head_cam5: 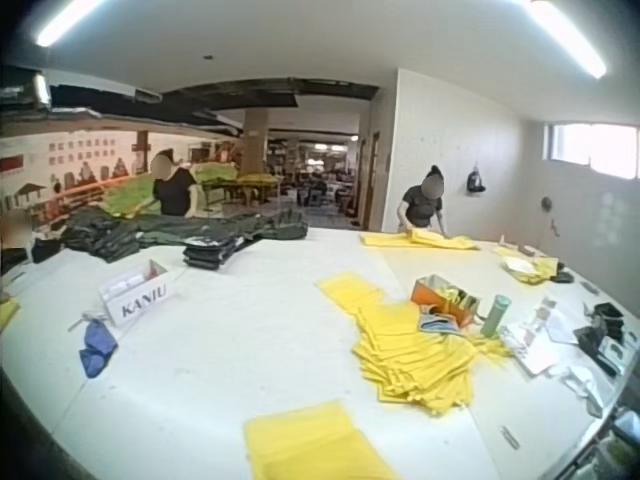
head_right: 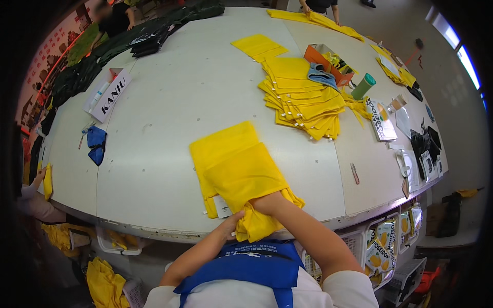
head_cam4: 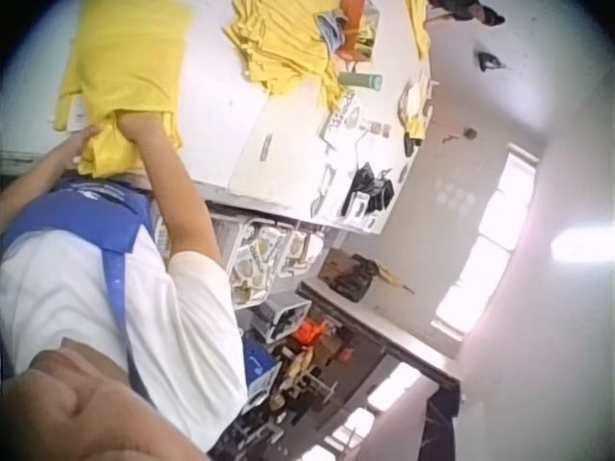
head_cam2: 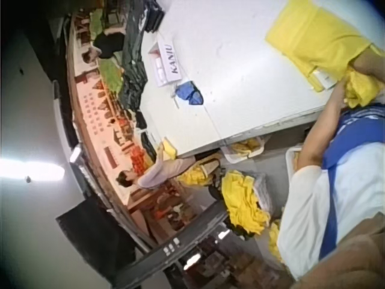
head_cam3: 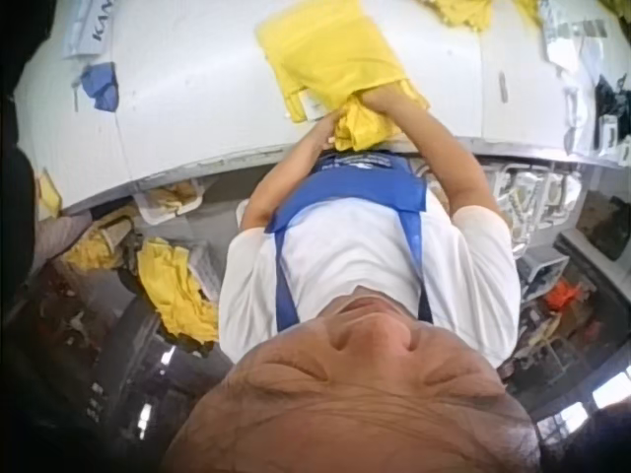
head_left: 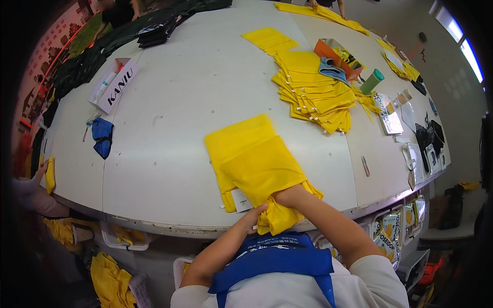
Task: The person folds yellow shirts on a large white table, places them into clear plastic packaging, and stacks the packaged items. The person also uses scissors to trim loose threads from the shirts before folding.
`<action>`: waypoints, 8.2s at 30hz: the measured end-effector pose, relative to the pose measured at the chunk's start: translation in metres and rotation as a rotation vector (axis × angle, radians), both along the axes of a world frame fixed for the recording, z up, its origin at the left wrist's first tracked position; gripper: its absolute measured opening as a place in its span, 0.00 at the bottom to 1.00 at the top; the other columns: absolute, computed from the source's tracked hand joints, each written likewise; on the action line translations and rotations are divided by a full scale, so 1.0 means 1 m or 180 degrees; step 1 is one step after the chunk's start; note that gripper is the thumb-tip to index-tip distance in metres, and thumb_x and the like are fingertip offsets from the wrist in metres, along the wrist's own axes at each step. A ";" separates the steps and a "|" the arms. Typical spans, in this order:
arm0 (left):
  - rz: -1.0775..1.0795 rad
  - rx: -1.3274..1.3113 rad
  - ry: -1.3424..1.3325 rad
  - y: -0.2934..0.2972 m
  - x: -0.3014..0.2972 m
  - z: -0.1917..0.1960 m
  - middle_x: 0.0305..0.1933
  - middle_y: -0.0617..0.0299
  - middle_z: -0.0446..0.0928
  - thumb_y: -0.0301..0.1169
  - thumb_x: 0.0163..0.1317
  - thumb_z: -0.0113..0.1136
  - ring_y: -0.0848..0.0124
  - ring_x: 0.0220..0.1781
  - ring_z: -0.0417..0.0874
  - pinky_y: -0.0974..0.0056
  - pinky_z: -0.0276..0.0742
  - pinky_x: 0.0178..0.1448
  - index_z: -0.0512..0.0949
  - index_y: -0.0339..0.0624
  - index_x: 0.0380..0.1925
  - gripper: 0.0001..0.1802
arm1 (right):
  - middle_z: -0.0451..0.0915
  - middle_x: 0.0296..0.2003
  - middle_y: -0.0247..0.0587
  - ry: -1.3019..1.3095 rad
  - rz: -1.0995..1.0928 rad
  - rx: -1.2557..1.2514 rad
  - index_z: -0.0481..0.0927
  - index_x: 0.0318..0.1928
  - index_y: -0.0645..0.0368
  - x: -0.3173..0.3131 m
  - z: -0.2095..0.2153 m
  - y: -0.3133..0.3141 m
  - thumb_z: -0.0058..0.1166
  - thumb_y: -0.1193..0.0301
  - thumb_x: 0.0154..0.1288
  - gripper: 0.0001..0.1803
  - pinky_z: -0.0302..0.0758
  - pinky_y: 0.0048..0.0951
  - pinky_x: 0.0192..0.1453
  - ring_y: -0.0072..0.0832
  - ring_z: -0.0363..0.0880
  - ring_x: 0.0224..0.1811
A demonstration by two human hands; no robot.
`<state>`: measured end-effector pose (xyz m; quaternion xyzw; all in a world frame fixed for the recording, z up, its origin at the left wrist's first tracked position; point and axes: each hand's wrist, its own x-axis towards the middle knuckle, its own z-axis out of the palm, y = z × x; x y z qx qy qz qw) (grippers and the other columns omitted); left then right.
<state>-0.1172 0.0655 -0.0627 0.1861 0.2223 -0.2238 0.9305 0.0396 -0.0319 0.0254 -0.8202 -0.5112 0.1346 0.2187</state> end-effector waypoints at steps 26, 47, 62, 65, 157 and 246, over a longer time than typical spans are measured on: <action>0.0525 0.1522 -0.0142 0.015 -0.021 0.033 0.60 0.60 0.67 0.45 0.57 0.64 0.67 0.60 0.70 0.63 0.63 0.65 0.56 0.43 0.64 0.41 | 0.61 0.67 0.44 -0.0382 0.0011 -0.0236 0.61 0.67 0.52 -0.026 -0.039 0.069 0.47 0.53 0.64 0.33 0.51 0.39 0.72 0.41 0.56 0.69; 0.0713 0.2931 0.0301 0.006 -0.030 0.019 0.57 0.51 0.69 0.28 0.59 0.58 0.64 0.59 0.71 0.64 0.66 0.62 0.56 0.35 0.62 0.33 | 0.61 0.66 0.44 -0.0367 -0.0039 -0.0136 0.62 0.66 0.51 -0.004 -0.033 0.050 0.48 0.53 0.64 0.33 0.52 0.38 0.71 0.41 0.56 0.68; 0.0240 0.2794 0.0206 0.040 -0.017 0.032 0.57 0.51 0.70 0.29 0.58 0.60 0.64 0.59 0.70 0.64 0.65 0.62 0.54 0.36 0.63 0.36 | 0.63 0.65 0.45 -0.0250 0.0114 -0.0359 0.65 0.65 0.51 0.013 -0.042 0.108 0.49 0.52 0.63 0.32 0.53 0.38 0.71 0.42 0.58 0.68; 0.0012 0.3360 -0.0079 0.042 -0.026 0.016 0.56 0.50 0.71 0.30 0.58 0.61 0.63 0.59 0.71 0.64 0.66 0.62 0.55 0.35 0.62 0.36 | 0.63 0.65 0.45 -0.0215 0.0067 -0.0509 0.65 0.64 0.51 -0.001 -0.043 0.093 0.50 0.52 0.63 0.32 0.54 0.38 0.71 0.42 0.58 0.68; 0.0183 0.2808 -0.0075 0.067 0.009 0.004 0.41 0.56 0.81 0.33 0.64 0.53 0.68 0.42 0.80 0.66 0.75 0.47 0.78 0.37 0.45 0.14 | 0.75 0.43 0.39 0.2413 -0.1069 -0.0961 0.74 0.50 0.63 0.018 0.016 0.031 0.65 0.66 0.54 0.25 0.71 0.26 0.50 0.26 0.73 0.44; -0.0869 0.4540 -0.0069 0.046 -0.058 0.027 0.36 0.43 0.79 0.37 0.59 0.54 0.48 0.39 0.80 0.55 0.74 0.42 0.74 0.36 0.39 0.15 | 0.74 0.51 0.45 0.0343 -0.0255 0.0928 0.77 0.48 0.49 -0.068 0.008 -0.018 0.68 0.64 0.46 0.25 0.64 0.43 0.60 0.43 0.68 0.56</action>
